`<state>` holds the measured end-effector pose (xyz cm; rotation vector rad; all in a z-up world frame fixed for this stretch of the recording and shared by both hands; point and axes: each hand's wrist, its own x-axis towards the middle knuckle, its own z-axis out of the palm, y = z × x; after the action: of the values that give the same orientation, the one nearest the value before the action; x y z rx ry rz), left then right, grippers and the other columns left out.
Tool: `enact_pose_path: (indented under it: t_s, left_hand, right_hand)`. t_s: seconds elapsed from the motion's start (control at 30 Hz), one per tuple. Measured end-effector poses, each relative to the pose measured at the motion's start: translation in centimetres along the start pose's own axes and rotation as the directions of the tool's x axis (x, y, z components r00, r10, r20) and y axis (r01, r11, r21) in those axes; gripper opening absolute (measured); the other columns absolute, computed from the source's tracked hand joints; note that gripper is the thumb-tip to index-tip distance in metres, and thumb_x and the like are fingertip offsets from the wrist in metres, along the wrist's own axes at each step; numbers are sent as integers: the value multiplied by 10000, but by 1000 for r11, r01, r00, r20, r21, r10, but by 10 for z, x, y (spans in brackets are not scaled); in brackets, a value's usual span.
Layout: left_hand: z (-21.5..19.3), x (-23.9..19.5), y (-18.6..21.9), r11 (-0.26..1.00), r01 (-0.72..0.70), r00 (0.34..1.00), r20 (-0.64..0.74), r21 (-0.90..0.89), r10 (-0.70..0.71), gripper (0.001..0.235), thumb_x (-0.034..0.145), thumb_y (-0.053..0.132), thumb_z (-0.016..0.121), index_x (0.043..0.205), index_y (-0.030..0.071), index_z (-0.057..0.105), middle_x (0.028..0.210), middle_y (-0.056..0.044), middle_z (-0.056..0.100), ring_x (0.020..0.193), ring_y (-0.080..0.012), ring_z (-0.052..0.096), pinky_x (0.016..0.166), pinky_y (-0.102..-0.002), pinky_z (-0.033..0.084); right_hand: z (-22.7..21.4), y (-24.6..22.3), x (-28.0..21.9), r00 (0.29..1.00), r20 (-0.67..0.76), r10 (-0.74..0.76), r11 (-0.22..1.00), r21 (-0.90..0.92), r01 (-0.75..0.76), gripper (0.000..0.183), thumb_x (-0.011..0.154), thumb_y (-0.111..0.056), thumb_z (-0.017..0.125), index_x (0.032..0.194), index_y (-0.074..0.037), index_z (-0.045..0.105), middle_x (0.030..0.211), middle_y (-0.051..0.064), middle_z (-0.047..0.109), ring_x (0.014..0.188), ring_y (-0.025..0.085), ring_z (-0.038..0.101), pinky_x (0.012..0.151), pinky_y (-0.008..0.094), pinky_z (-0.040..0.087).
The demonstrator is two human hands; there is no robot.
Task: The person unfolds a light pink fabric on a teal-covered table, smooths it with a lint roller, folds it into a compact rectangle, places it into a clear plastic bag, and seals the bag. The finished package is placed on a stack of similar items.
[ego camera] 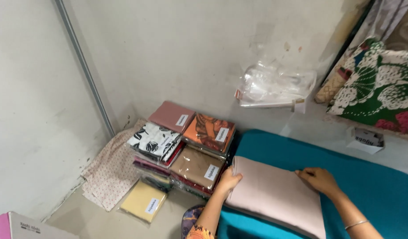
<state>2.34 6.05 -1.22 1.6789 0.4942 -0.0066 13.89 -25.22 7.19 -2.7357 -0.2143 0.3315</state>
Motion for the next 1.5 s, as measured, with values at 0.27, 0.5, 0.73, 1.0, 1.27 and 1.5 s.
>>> enact_pose_path:
  t_s: [0.27, 0.5, 0.73, 1.0, 1.27, 1.5]
  left_hand:
    - [3, -2, 0, 934, -53, 993, -80, 354, 87, 537, 940, 112, 612, 1457, 37, 484, 1347, -191, 636, 1201, -353, 643, 1037, -426, 501]
    - [24, -46, 48, 517, -11, 934, -176, 856, 312, 807, 938, 255, 709, 1568, -8, 278, 1406, -255, 521, 1185, -366, 586, 955, -501, 520]
    - [70, -51, 20, 382, -445, 846, 240, 810, 476, 589, 1024, 472, 356, 1553, 213, 380, 1643, -99, 291, 1519, -435, 162, 1190, -662, 91]
    - [69, -38, -7, 373, -382, 852, 165, 846, 497, 757, 950, 637, 389, 1569, 202, 385, 1688, -109, 209, 1547, -421, 75, 1196, -543, 82]
    - [109, -106, 32, 267, -802, 564, 530, 534, 633, 992, 748, 754, 469, 1390, 0, 532, 1525, -252, 450, 1454, -458, 342, 1141, -617, 233]
    - [135, -143, 28, 460, -774, 631, 475, 436, 613, 1007, 724, 402, 612, 1564, -70, 316, 1543, -377, 338, 1406, -589, 282, 1170, -659, 102]
  right_hand:
    - [-4, 34, 7, 999, 21, -39, 999, -14, 39, 607, 873, -624, 641, 615, -90, 772, 536, 26, 626, 519, 140, 555, 569, 260, 333]
    - [22, 20, -15, 892, -340, -298, 946, -234, 226, 577, 842, -639, 632, 1168, -179, 753, 1146, 53, 756, 913, 214, 762, 842, 333, 591]
    - [85, -23, -70, 884, -117, -452, 882, -209, 423, 672, 910, -602, 451, 1493, -268, 421, 1607, 47, 338, 1469, 312, 319, 1165, 532, 308]
    - [114, 63, -87, 975, -166, -149, 905, -420, 66, 880, 860, -826, 244, 1617, -385, 158, 1739, 81, 82, 1595, 343, 95, 1215, 573, 237]
    - [96, 79, -142, 947, -322, 16, 973, 223, 59, 496, 841, -293, 758, 1334, -271, 716, 1016, 56, 768, 845, 191, 717, 809, 293, 579]
    - [40, 26, -140, 988, -123, 92, 606, 795, 42, 423, 933, 26, 690, 1349, -39, 725, 924, 191, 638, 782, 237, 501, 715, 332, 433]
